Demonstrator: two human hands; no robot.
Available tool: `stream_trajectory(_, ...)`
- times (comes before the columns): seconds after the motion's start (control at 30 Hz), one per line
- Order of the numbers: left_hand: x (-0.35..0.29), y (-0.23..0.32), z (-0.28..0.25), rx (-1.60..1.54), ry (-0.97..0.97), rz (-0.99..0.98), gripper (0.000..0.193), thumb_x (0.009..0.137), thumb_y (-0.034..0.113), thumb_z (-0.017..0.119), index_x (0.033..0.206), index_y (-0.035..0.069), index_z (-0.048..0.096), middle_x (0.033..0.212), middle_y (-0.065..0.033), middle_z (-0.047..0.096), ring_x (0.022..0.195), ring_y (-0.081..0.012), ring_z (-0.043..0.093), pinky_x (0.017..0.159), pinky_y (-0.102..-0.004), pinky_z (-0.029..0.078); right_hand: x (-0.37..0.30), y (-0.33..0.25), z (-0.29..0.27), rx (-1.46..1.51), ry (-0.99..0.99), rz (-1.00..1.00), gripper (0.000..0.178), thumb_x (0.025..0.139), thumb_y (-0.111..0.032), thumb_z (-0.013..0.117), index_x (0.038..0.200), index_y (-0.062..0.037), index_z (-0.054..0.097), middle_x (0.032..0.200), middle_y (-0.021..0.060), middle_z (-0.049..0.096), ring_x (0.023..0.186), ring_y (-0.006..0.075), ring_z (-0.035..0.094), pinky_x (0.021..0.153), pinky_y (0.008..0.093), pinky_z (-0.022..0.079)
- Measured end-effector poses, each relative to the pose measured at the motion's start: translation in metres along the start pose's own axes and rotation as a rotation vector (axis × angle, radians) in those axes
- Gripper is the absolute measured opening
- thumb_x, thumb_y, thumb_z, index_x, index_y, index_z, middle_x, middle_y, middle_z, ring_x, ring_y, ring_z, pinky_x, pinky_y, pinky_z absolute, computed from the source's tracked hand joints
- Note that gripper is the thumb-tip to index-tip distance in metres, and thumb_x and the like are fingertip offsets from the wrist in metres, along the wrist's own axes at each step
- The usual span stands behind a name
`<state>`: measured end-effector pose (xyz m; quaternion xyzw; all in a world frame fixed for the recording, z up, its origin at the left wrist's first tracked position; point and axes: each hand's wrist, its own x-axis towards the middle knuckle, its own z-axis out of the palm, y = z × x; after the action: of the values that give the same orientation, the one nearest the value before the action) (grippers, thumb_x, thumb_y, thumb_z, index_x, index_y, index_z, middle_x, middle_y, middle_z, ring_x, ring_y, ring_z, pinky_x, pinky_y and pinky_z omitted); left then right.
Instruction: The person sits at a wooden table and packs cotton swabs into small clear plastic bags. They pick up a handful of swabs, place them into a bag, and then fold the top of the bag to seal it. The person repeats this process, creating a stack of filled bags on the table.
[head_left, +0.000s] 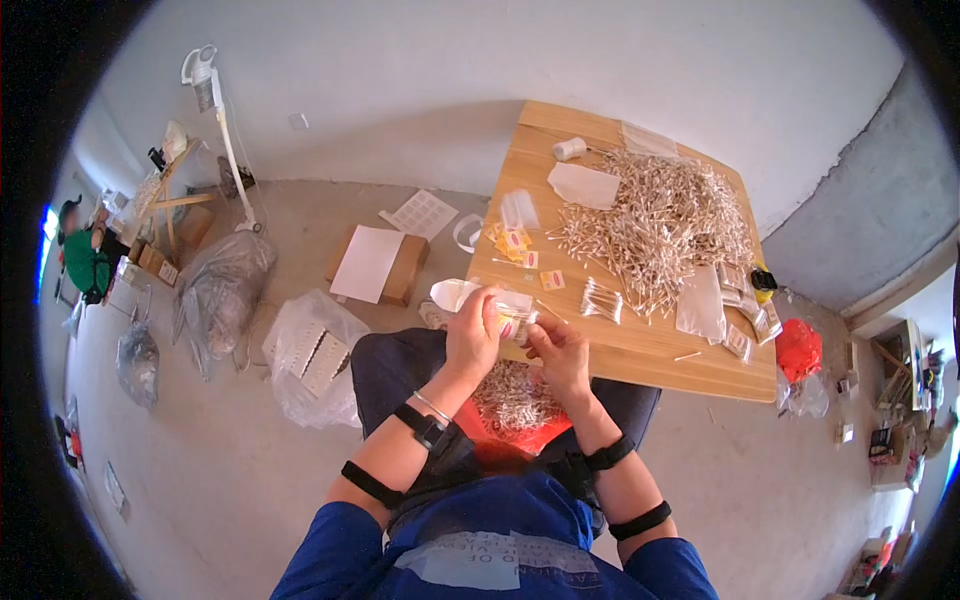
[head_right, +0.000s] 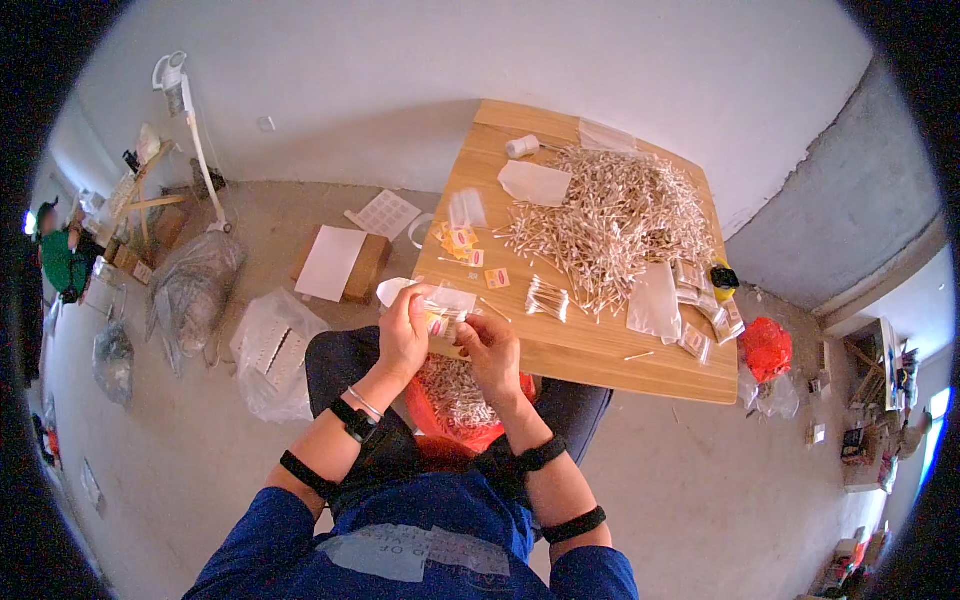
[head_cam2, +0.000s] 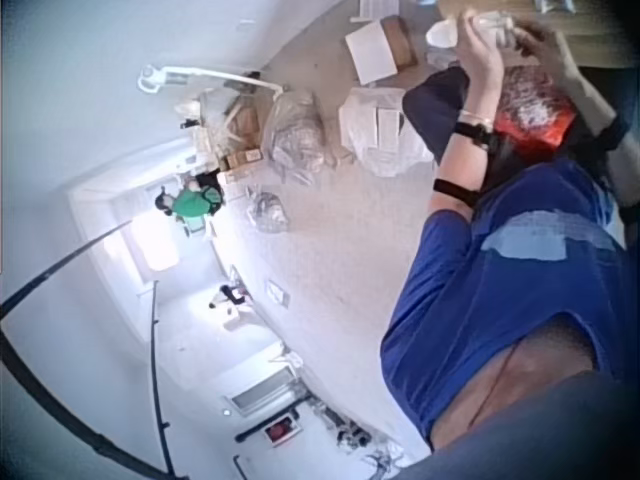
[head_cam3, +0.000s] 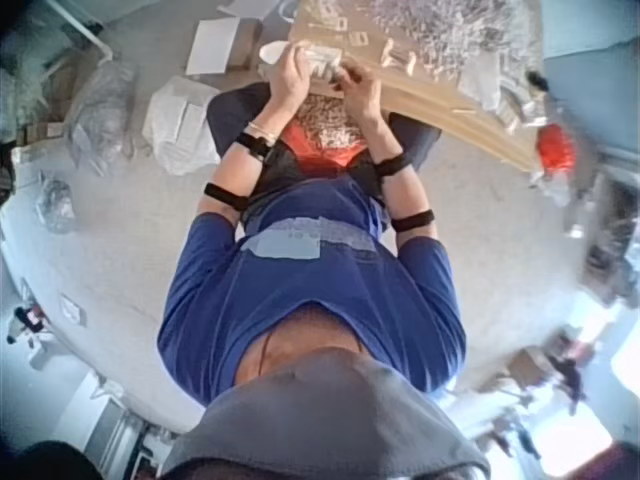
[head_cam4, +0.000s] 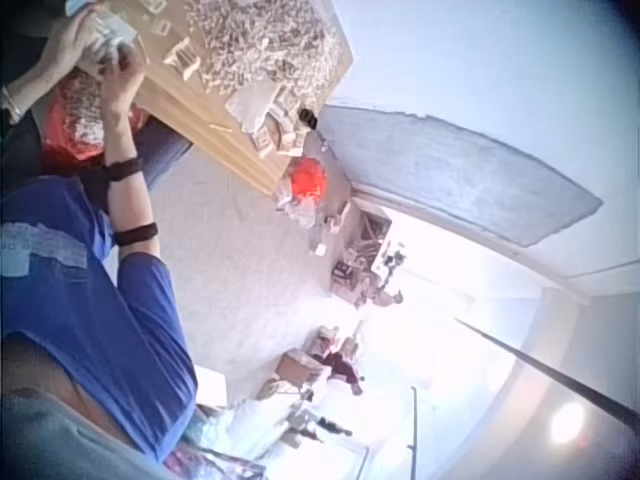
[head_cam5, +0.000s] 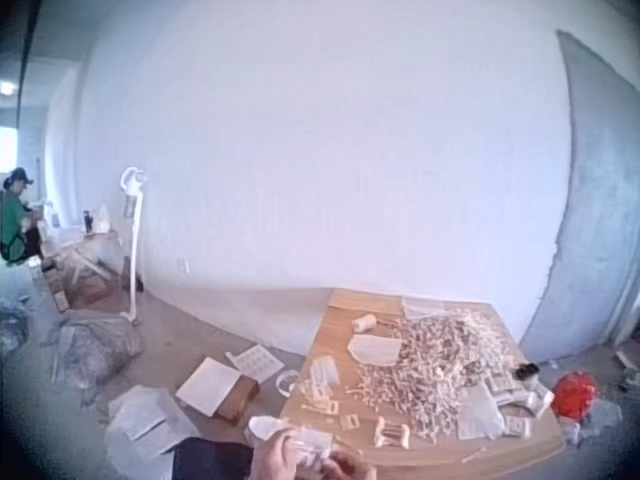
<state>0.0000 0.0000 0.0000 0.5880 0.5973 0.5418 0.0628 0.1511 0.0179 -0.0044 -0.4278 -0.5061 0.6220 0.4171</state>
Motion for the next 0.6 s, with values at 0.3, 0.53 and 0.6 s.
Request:
stream_trajectory(0.3, -0.002, -0.005, -0.001, 0.085, -0.131, -0.211, 0.027, 0.1, 0.023, 0.044, 0.091, 0.002, 0.06, 0.083, -0.0205, 0.065, 0.079, -0.0375, 0.066, 0.066, -0.0422, 0.05, -0.006, 0.028, 0.01, 0.285, 0.033, 0.014, 0.023, 0.092, -0.016, 0.065, 0.107, 0.0006, 0.06, 0.08, 0.0022, 0.063, 0.07, 0.009, 0.059, 0.062, 0.0231, 0.048)
stream_trajectory(0.53, -0.002, -0.019, 0.01, -0.087, 0.034, -0.119, 0.037, 0.103, 0.03, 0.041, 0.099, 0.001, 0.062, 0.083, -0.0112, 0.068, 0.073, -0.0227, 0.066, 0.069, -0.037, 0.052, -0.001, 0.016, 0.007, 0.238, 0.052, 0.084, 0.023, 0.091, -0.015, 0.064, 0.107, -0.0001, 0.06, 0.081, 0.0017, 0.062, 0.069, 0.008, 0.058, 0.061, 0.0221, 0.047)
stream_trajectory(0.6, 0.001, -0.019, 0.015, -0.151, 0.048, -0.132, 0.037, 0.103, 0.031, 0.042, 0.098, 0.0, 0.063, 0.079, -0.0086, 0.066, 0.07, -0.0178, 0.062, 0.067, -0.034, 0.051, 0.011, 0.017, 0.0, 0.357, 0.076, 0.083, 0.02, 0.091, -0.014, 0.064, 0.105, -0.0001, 0.06, 0.08, 0.0014, 0.062, 0.067, 0.0078, 0.057, 0.06, 0.0223, 0.047)
